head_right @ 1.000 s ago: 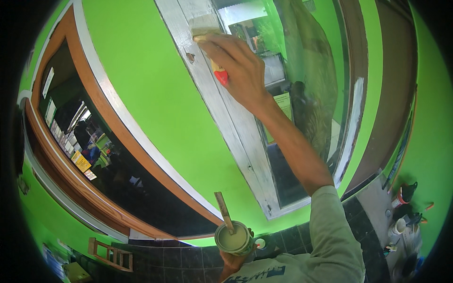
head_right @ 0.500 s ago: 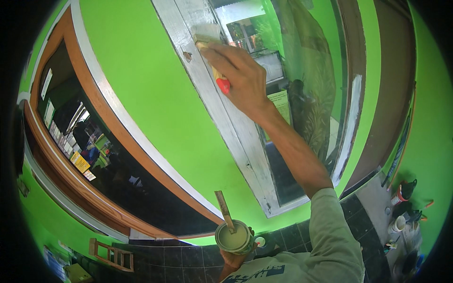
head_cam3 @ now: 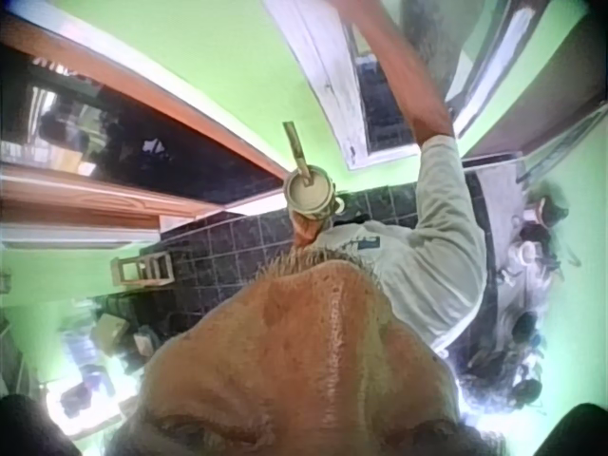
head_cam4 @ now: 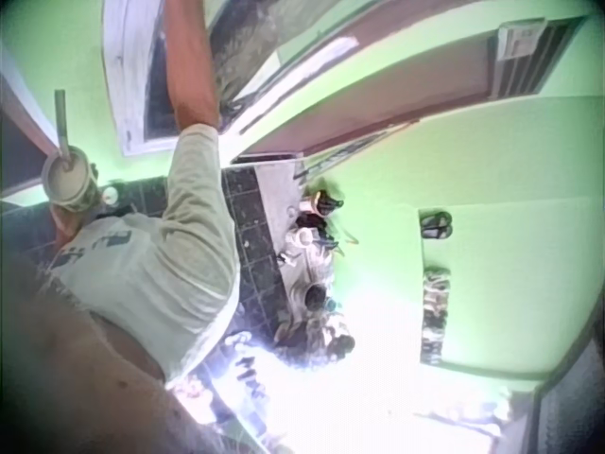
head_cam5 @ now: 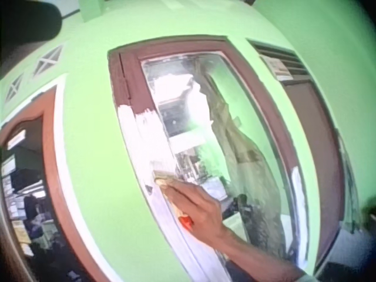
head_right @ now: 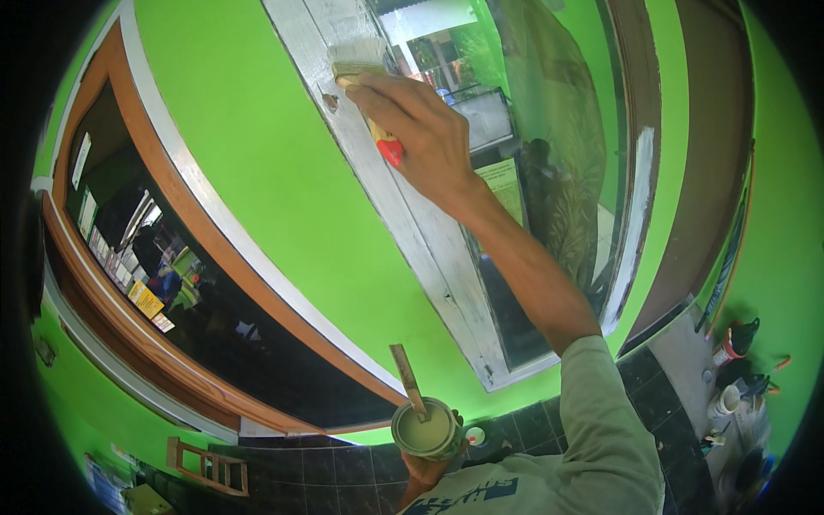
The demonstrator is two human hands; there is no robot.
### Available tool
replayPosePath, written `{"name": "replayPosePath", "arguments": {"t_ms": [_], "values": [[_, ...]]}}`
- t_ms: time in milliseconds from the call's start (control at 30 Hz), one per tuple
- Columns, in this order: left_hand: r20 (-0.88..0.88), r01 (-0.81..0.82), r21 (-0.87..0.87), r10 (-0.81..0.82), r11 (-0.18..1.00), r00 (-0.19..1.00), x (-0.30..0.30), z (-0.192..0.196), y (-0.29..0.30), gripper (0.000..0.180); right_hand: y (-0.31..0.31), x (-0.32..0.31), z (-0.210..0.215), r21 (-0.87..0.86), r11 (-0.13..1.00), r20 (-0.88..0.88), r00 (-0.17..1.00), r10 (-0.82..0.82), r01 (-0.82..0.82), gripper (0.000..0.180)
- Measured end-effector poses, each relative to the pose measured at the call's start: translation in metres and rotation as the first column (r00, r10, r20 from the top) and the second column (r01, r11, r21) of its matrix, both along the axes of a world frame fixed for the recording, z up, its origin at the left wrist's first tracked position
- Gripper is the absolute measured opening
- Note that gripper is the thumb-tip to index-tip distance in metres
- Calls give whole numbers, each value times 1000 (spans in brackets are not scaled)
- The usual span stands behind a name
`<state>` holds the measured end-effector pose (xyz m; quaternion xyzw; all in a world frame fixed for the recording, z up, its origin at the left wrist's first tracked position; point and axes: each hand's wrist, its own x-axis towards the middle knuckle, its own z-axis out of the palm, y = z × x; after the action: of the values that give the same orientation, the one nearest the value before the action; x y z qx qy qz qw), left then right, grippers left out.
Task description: The person paints a vertical door frame white using a paintbrush and a paint can. They repeatedly dip the brush into the can and apply paint to the frame, working from lower to higher sections.
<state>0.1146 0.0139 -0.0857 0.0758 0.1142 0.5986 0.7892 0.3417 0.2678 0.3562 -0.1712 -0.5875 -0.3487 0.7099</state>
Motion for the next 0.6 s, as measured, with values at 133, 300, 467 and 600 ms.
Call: {"name": "replayPosePath", "arguments": {"t_ms": [133, 300, 467, 600], "values": [[66, 17, -17, -15, 1000, 998, 3, 9, -1, 82, -1, -1, -6, -19, 999, -19, 999, 43, -44, 48], [56, 32, 11, -33, 999, 998, 2, 1, 0, 82, -4, -3, -21, -7, 1000, -27, 999, 23, -24, 49], [189, 75, -15, -71, 997, 979, 0, -1, 1, 82, -5, 0, -33, 8, 1000, -25, 1000, -2, 2, 52], [142, 65, 1, -65, 998, 988, -5, -12, 1, 83, -2, 0, -36, -41, 998, -19, 999, 38, -39, 55]]}}
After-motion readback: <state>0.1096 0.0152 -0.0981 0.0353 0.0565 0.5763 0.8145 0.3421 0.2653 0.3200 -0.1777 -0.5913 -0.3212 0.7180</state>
